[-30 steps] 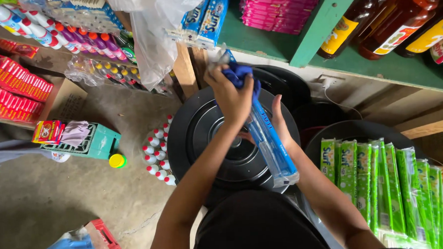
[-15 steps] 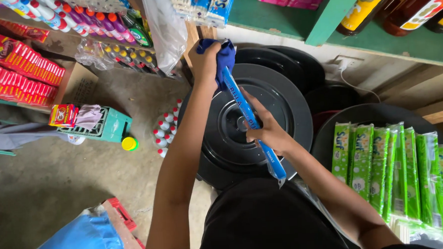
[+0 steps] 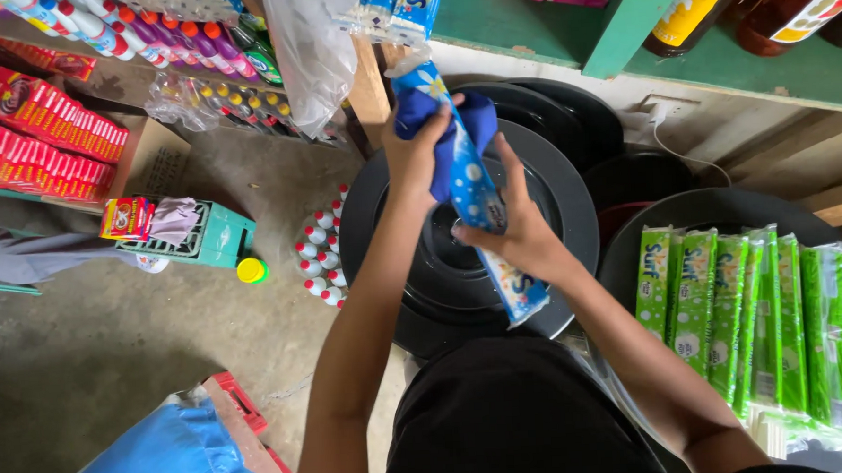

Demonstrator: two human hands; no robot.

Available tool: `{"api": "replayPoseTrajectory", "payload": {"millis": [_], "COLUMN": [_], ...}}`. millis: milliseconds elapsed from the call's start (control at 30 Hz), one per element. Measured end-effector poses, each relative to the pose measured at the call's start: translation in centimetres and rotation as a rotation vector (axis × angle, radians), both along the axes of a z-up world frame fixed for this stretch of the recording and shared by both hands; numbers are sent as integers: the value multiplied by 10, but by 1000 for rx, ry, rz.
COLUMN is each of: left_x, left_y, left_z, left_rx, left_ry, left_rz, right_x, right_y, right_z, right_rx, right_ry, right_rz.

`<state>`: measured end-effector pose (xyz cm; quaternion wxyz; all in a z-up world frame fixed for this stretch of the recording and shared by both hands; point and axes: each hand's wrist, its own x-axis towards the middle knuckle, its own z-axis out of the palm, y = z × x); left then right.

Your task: The person wipes a long blue package with a cloth, picks up several white bars from a bin, and places them into a green plastic sleeve.

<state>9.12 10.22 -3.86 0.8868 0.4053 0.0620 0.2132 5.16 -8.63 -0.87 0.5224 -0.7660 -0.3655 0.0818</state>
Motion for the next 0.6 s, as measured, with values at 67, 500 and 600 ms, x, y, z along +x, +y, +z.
{"api": "replayPoseTrajectory", "payload": {"millis": [67, 500, 600], "left_x": [18, -5, 33], "left_y": [11, -51, -18], "left_z": [-19, -79, -27], "left_rx": [-35, 685, 553], "left_ry": [-10, 98, 241], "left_rz": [139, 387, 322], "right_x": [1, 11, 2], "right_y": [-9, -12, -20], "right_z": [-4, -66, -46], "right_rx": [88, 315, 187], "right_ry": [238, 681, 623], "right_rz": [58, -33, -13]}}
